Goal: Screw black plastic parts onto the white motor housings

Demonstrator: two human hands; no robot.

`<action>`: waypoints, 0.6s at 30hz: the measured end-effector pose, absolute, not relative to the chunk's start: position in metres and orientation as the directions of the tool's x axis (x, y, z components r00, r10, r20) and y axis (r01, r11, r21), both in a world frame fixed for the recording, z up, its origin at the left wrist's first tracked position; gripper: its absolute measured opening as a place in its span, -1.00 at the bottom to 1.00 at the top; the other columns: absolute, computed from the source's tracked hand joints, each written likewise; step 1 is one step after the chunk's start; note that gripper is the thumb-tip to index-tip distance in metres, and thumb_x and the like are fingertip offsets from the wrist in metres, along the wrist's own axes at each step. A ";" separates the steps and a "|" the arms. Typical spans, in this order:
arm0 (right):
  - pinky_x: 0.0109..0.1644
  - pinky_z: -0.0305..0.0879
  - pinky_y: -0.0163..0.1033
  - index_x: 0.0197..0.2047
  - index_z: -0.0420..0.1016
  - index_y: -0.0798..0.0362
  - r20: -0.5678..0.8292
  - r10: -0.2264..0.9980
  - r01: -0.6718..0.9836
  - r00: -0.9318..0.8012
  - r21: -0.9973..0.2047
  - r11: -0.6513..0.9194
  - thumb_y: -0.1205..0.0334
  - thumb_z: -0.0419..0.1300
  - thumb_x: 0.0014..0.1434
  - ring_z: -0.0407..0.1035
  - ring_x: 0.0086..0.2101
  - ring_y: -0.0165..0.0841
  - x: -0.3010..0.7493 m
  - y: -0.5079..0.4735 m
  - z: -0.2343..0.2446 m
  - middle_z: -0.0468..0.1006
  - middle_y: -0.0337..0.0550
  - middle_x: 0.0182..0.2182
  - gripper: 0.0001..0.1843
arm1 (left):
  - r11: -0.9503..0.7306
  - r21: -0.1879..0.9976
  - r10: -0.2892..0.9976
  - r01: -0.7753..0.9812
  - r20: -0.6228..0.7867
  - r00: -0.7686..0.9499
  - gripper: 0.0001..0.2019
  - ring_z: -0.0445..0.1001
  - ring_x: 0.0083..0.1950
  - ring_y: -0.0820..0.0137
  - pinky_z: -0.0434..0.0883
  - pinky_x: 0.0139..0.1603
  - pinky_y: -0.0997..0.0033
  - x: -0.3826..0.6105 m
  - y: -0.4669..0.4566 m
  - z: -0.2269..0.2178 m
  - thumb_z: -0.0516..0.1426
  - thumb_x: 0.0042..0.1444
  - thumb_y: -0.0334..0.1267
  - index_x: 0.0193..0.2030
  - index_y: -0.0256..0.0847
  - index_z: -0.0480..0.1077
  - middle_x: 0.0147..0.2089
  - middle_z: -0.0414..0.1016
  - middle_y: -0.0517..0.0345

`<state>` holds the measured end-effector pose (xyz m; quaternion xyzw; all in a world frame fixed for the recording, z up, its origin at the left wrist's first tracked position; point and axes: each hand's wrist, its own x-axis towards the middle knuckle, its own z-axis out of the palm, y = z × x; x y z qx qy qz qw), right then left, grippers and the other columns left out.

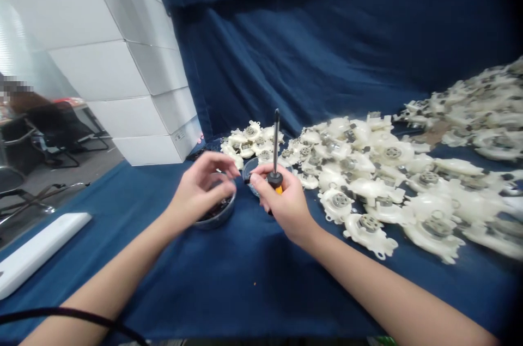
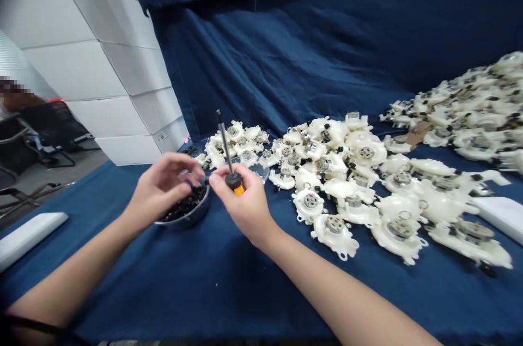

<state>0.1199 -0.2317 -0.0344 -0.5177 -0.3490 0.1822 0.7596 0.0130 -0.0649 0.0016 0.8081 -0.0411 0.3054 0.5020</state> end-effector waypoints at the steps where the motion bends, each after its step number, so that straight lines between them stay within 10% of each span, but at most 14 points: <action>1: -0.49 0.15 -0.39 -0.21 0.48 0.02 0.346 0.583 0.107 0.735 -0.908 0.405 -0.04 0.30 0.20 0.18 -0.56 -0.55 0.125 -0.232 -0.033 0.35 -0.33 -0.52 -0.70 | -0.540 0.783 0.271 -0.310 0.510 0.817 -0.62 0.55 -0.04 0.29 0.56 -0.08 0.33 0.021 -0.057 0.008 0.33 0.12 -0.09 0.06 -0.08 0.46 -0.09 0.57 0.02; 3: -0.48 0.16 -0.38 -0.19 0.44 0.01 0.360 0.476 0.155 0.803 -0.896 0.416 -0.06 0.26 0.22 0.16 -0.54 -0.54 0.136 -0.233 -0.030 0.33 -0.32 -0.50 -0.69 | -0.703 0.706 0.308 -0.091 0.416 0.856 -0.65 0.54 0.00 0.26 0.53 -0.05 0.30 0.041 -0.036 0.020 0.26 0.17 0.00 0.02 -0.11 0.46 -0.03 0.56 0.00; 7: -0.42 0.21 -0.36 -0.15 0.42 0.00 0.372 0.335 0.203 0.866 -0.872 0.445 -0.07 0.22 0.24 0.18 -0.50 -0.52 0.155 -0.236 -0.028 0.35 -0.29 -0.43 -0.69 | -0.953 0.188 0.287 0.237 0.314 0.905 -0.64 0.50 0.04 0.12 0.40 0.15 0.05 0.087 0.008 0.026 0.14 0.21 0.01 -0.02 -0.21 0.51 0.03 0.57 -0.12; 18: -0.31 0.30 -0.33 -0.23 0.44 0.02 0.409 0.317 0.260 0.856 -0.870 0.419 -0.05 0.21 0.23 0.28 -0.44 -0.46 0.168 -0.230 -0.041 0.43 -0.25 -0.41 -0.71 | -0.971 0.000 0.236 0.239 0.148 0.960 -0.66 0.46 -0.07 0.17 0.38 -0.03 0.31 0.118 0.030 0.008 0.20 -0.04 -0.40 -0.06 -0.17 0.52 -0.17 0.56 -0.02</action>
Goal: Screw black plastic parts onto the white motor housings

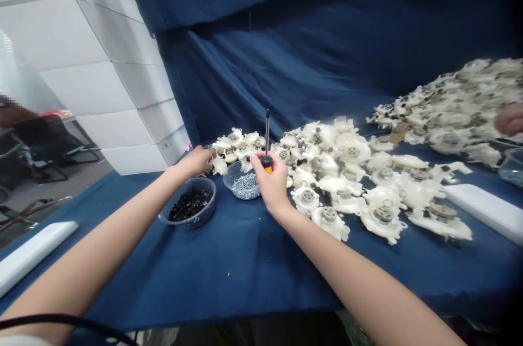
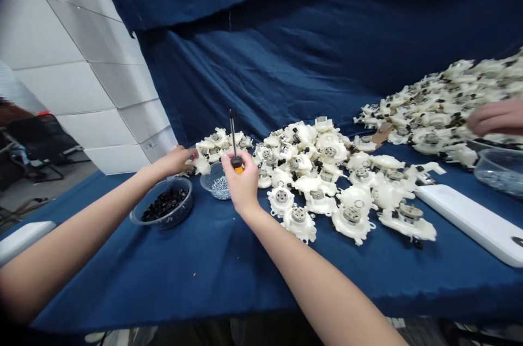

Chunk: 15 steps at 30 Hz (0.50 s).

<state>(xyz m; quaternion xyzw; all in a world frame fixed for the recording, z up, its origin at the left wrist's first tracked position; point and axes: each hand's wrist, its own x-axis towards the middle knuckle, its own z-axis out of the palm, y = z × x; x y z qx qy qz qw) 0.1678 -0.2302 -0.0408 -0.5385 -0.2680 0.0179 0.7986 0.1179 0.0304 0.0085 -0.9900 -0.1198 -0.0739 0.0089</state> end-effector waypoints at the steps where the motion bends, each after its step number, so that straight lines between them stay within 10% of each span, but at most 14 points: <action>1: -0.31 0.30 -0.33 -0.24 0.44 0.02 0.413 0.316 0.264 0.854 -0.868 0.420 -0.06 0.21 0.22 0.28 -0.44 -0.46 0.168 -0.230 -0.042 0.43 -0.25 -0.41 -0.71 | -0.972 -0.003 0.230 0.233 0.153 0.961 -0.64 0.45 -0.08 0.19 0.38 -0.05 0.32 0.117 0.029 0.008 0.19 -0.03 -0.40 -0.04 -0.17 0.51 -0.16 0.54 -0.02; 15: -0.29 0.31 -0.29 -0.15 0.46 0.08 0.476 0.282 0.395 0.833 -0.868 0.301 -0.16 0.14 0.22 0.37 -0.36 -0.37 0.172 -0.232 -0.044 0.51 -0.15 -0.38 -0.56 | -0.996 0.033 0.085 0.079 0.436 0.896 -0.66 0.45 0.09 0.16 0.36 0.15 0.12 0.085 -0.007 0.054 -0.01 0.29 -0.30 0.09 -0.19 0.49 0.06 0.53 -0.11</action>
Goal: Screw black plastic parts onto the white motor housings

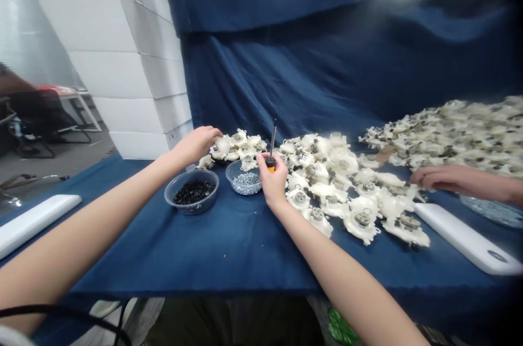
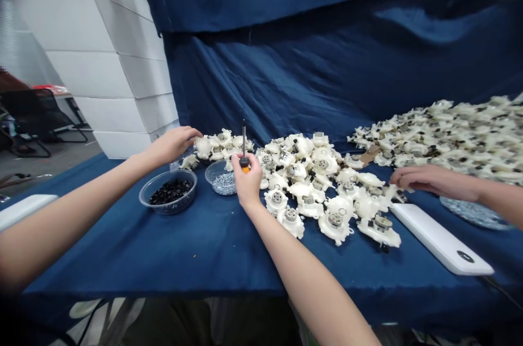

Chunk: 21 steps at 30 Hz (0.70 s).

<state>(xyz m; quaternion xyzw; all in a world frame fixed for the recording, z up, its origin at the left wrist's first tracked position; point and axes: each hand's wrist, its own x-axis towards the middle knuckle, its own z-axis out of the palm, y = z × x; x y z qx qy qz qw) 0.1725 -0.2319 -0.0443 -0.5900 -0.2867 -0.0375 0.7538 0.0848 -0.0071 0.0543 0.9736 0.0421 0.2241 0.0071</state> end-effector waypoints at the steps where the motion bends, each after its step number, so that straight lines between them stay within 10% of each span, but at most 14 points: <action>1: -0.29 0.31 -0.29 -0.15 0.45 0.08 0.486 0.278 0.408 0.829 -0.864 0.295 -0.17 0.14 0.22 0.38 -0.35 -0.36 0.171 -0.232 -0.042 0.51 -0.15 -0.38 -0.55 | -0.997 0.048 0.078 0.063 0.473 0.878 -0.66 0.46 0.09 0.19 0.36 0.15 0.14 0.074 -0.015 0.061 -0.01 0.30 -0.28 0.10 -0.16 0.48 0.07 0.53 -0.09; 5: -0.28 0.31 -0.31 -0.18 0.44 0.09 0.524 0.279 0.455 0.805 -0.847 0.275 -0.16 0.19 0.18 0.37 -0.35 -0.38 0.161 -0.241 -0.033 0.52 -0.15 -0.35 -0.56 | -0.931 0.344 0.124 -0.124 0.618 0.776 -0.70 0.52 -0.01 0.29 0.44 0.03 0.26 0.019 -0.061 0.063 0.08 0.31 -0.13 0.09 -0.10 0.50 0.03 0.59 0.01; 11: -0.41 0.24 -0.35 -0.17 0.41 0.06 0.494 0.356 0.467 0.793 -0.869 0.165 -0.18 0.18 0.21 0.27 -0.51 -0.47 0.122 -0.285 -0.049 0.49 -0.23 -0.42 -0.56 | -0.492 0.838 0.321 -0.237 0.428 0.845 -0.61 0.55 -0.21 0.37 0.49 -0.21 0.45 -0.036 -0.125 0.004 0.18 0.22 0.01 0.09 -0.13 0.53 -0.09 0.63 0.04; 21: -0.16 0.40 -0.27 -0.17 0.51 0.07 0.498 0.546 0.537 0.674 -0.837 0.101 -0.05 0.19 0.21 0.45 -0.31 -0.36 0.073 -0.312 -0.076 0.65 -0.07 -0.22 -0.66 | -0.460 0.869 0.430 -0.185 0.400 0.809 -0.58 0.49 -0.17 0.33 0.44 -0.20 0.41 -0.036 -0.140 -0.059 0.09 0.22 0.06 -0.05 -0.24 0.54 -0.11 0.56 0.00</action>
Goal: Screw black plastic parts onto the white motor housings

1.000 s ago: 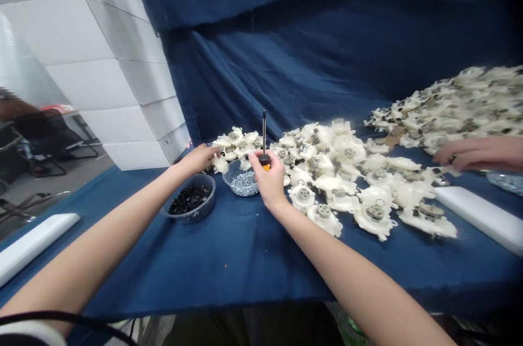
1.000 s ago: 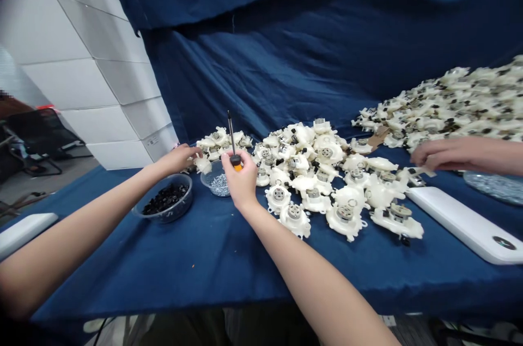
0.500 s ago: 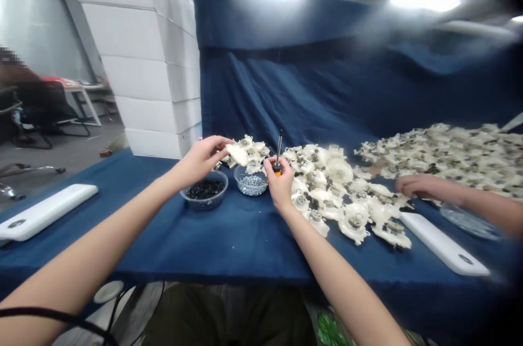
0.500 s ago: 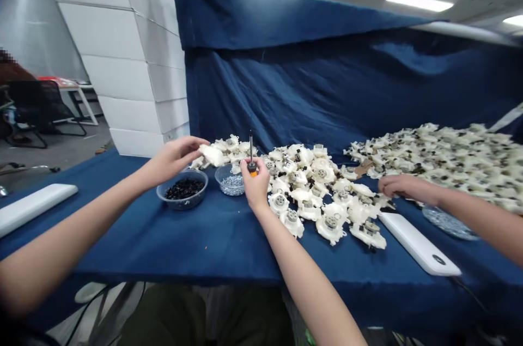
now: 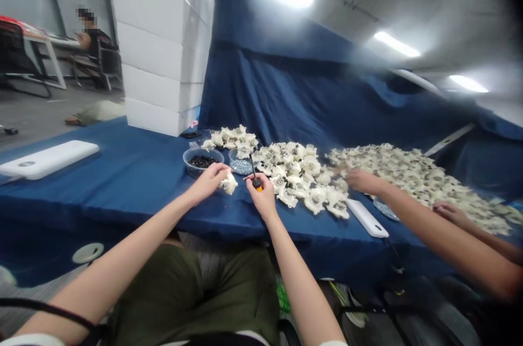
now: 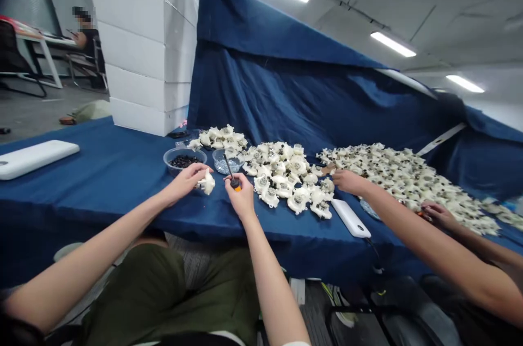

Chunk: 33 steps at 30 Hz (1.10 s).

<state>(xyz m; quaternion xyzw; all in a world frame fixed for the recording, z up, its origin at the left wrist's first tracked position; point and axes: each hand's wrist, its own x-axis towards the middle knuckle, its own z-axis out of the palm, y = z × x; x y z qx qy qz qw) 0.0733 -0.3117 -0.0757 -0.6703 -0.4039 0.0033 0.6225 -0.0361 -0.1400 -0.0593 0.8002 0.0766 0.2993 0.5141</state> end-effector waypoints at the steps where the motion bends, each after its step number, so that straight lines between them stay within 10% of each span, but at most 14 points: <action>1: -0.12 0.40 -0.26 -0.16 0.51 0.07 0.505 0.550 0.549 0.665 -0.830 0.099 -0.06 0.19 0.21 0.46 -0.27 -0.34 0.072 -0.312 -0.077 0.65 -0.07 -0.21 -0.65 | -0.492 0.852 0.408 -0.181 0.409 0.816 -0.60 0.49 -0.18 0.33 0.43 -0.19 0.41 -0.035 -0.139 -0.060 0.10 0.22 0.05 -0.06 -0.23 0.55 -0.14 0.57 0.02; 11: -0.09 0.40 -0.28 -0.10 0.58 -0.01 0.539 0.581 0.678 0.610 -0.734 -0.031 -0.10 0.15 0.24 0.50 -0.24 -0.32 0.075 -0.317 -0.085 0.66 -0.16 -0.21 -0.62 | -0.638 0.753 0.310 -0.158 0.439 0.843 -0.69 0.48 -0.19 0.32 0.37 -0.08 0.37 -0.024 -0.149 -0.070 0.15 0.17 0.00 -0.11 -0.18 0.50 -0.23 0.58 0.15; 24: -0.06 0.42 -0.23 -0.14 0.58 -0.10 0.573 0.549 0.731 0.608 -0.674 -0.106 -0.05 0.22 0.22 0.55 -0.23 -0.27 0.084 -0.317 -0.095 0.68 -0.21 -0.25 -0.73 | -0.533 0.828 0.153 -0.178 0.301 0.941 -0.33 0.53 0.09 0.20 0.48 0.10 0.24 -0.043 -0.143 -0.078 0.28 0.09 0.11 0.30 -0.11 0.36 0.19 0.51 0.01; 33: -0.09 0.42 -0.28 -0.06 0.54 -0.08 0.607 0.560 0.734 0.564 -0.679 -0.004 -0.07 0.13 0.30 0.53 -0.23 -0.34 0.078 -0.321 -0.089 0.67 -0.20 -0.10 -0.68 | -0.397 0.881 0.185 -0.258 0.352 0.917 -0.07 0.52 -0.04 0.31 0.52 0.01 0.25 -0.041 -0.141 -0.085 0.48 -0.16 -0.09 0.37 0.02 0.22 0.06 0.40 0.07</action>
